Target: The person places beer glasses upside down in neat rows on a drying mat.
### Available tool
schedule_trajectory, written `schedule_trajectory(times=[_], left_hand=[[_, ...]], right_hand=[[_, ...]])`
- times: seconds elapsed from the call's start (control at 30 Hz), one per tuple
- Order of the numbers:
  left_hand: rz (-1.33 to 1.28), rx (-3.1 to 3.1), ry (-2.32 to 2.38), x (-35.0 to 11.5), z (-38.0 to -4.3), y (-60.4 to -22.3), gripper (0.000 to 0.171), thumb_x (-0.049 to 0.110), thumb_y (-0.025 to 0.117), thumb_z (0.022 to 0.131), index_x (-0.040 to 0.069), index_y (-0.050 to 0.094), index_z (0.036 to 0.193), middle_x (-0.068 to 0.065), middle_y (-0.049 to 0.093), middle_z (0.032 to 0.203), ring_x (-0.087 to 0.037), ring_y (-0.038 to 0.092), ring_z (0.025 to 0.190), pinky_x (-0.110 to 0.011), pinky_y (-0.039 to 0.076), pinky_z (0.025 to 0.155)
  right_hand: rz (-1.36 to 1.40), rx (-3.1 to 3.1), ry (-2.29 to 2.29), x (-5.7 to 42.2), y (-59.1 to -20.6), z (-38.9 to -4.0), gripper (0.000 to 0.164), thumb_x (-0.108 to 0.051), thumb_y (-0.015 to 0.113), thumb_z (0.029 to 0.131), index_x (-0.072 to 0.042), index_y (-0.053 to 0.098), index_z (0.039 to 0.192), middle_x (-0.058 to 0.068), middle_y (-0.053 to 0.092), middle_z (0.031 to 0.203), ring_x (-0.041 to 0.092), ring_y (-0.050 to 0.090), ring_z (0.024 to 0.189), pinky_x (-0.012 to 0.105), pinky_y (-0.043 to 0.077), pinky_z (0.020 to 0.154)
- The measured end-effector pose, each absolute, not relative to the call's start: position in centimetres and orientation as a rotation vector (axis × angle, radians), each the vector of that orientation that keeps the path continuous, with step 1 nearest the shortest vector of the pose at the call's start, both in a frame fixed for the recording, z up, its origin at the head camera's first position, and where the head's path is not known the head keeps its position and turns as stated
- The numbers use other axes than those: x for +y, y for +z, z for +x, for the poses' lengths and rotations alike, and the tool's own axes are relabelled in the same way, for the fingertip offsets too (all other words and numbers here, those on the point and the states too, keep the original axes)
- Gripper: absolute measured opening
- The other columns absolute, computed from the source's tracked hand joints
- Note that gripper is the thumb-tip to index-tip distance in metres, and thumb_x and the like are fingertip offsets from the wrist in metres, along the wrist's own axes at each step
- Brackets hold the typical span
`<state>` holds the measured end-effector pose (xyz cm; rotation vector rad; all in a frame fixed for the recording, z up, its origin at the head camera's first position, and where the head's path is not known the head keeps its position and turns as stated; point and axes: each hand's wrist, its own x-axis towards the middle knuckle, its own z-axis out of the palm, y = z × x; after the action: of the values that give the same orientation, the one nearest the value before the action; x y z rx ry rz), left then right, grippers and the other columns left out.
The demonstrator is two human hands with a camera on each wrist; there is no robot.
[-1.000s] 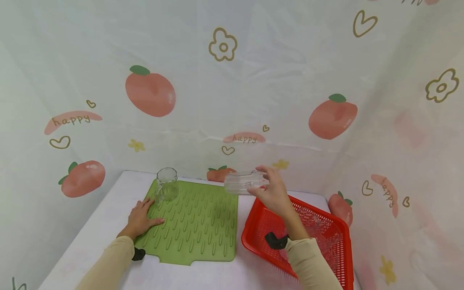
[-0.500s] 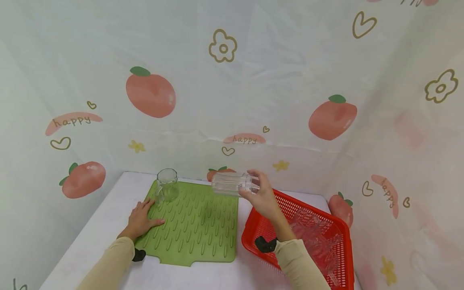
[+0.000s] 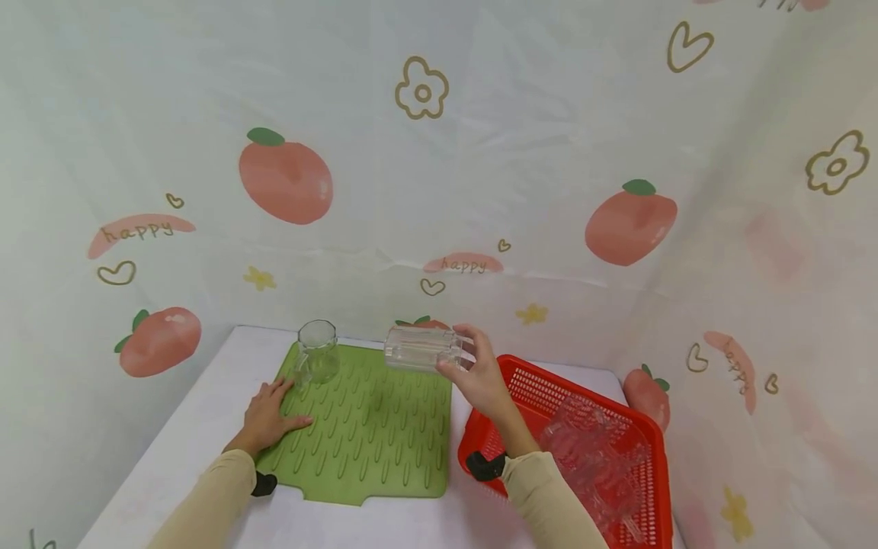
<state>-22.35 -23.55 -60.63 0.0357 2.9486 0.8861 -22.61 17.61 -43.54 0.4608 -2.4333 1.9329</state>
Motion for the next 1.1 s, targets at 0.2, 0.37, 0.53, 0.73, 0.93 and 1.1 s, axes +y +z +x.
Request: schedule_trajectory(times=[0.2, 0.37, 0.53, 0.73, 0.93, 1.1], left_hand=[[0.022, 2.947, 0.892, -23.4, -22.3, -60.5, 0.106, 0.048, 0.084, 0.080, -0.005, 0.032, 0.156, -0.033, 0.019, 0.165, -0.061, 0.009, 0.150, -0.074, 0.012, 0.121], [0.011, 2.925, 0.880, -23.3, -22.3, -60.1, 0.107, 0.050, 0.084, 0.080, -0.004, 0.031, 0.156, -0.032, 0.018, 0.166, -0.060, 0.008, 0.151, -0.073, 0.012, 0.122], [0.012, 2.928, 0.876, -23.3, -22.2, -60.0, 0.107, 0.050, 0.084, 0.080, -0.005, 0.031, 0.156, -0.032, 0.018, 0.165, -0.061, 0.008, 0.150, -0.074, 0.012, 0.121], [0.013, 2.930, 0.889, -23.5, -21.9, -60.3, 0.107, 0.048, 0.085, 0.079, -0.005, 0.032, 0.156, -0.033, 0.018, 0.165, -0.062, 0.008, 0.150, -0.074, 0.012, 0.121], [0.032, 2.959, 0.899, -23.5, -22.0, -60.6, 0.106, 0.046, 0.085, 0.079, -0.006, 0.033, 0.155, -0.034, 0.021, 0.163, -0.063, 0.010, 0.149, -0.075, 0.012, 0.120], [0.045, 2.964, 0.894, -23.5, -22.1, -60.6, 0.106, 0.049, 0.084, 0.079, -0.006, 0.034, 0.155, -0.034, 0.022, 0.163, -0.062, 0.011, 0.149, -0.074, 0.014, 0.120]], right_hand=[[0.471, -2.458, 1.946, 16.9, -44.6, -22.7, 0.065, -0.001, 0.071, 0.093, -0.009, 0.036, 0.148, 0.017, 0.034, 0.155, 0.041, 0.039, 0.146, 0.061, 0.040, 0.116], [0.478, -2.462, 1.951, 16.2, -45.7, -22.9, 0.064, -0.001, 0.071, 0.094, -0.014, 0.038, 0.147, 0.014, 0.036, 0.154, 0.040, 0.040, 0.146, 0.055, 0.045, 0.115], [0.476, -2.401, 2.014, 15.3, -46.8, -23.4, 0.064, 0.001, 0.069, 0.094, -0.007, 0.036, 0.148, 0.014, 0.037, 0.152, 0.040, 0.043, 0.144, 0.033, 0.054, 0.104], [0.429, -2.352, 2.108, 14.0, -48.5, -23.8, 0.065, 0.000, 0.069, 0.094, -0.005, 0.035, 0.150, 0.013, 0.038, 0.150, 0.037, 0.047, 0.141, 0.020, 0.054, 0.095], [0.404, -2.323, 2.156, 13.1, -49.4, -23.8, 0.061, -0.001, 0.068, 0.095, -0.011, 0.039, 0.148, 0.014, 0.040, 0.149, 0.036, 0.047, 0.142, 0.029, 0.056, 0.098], [0.379, -2.316, 2.163, 12.5, -49.7, -23.9, 0.060, -0.002, 0.068, 0.096, -0.011, 0.039, 0.147, 0.014, 0.043, 0.148, 0.038, 0.045, 0.144, 0.038, 0.056, 0.103]])
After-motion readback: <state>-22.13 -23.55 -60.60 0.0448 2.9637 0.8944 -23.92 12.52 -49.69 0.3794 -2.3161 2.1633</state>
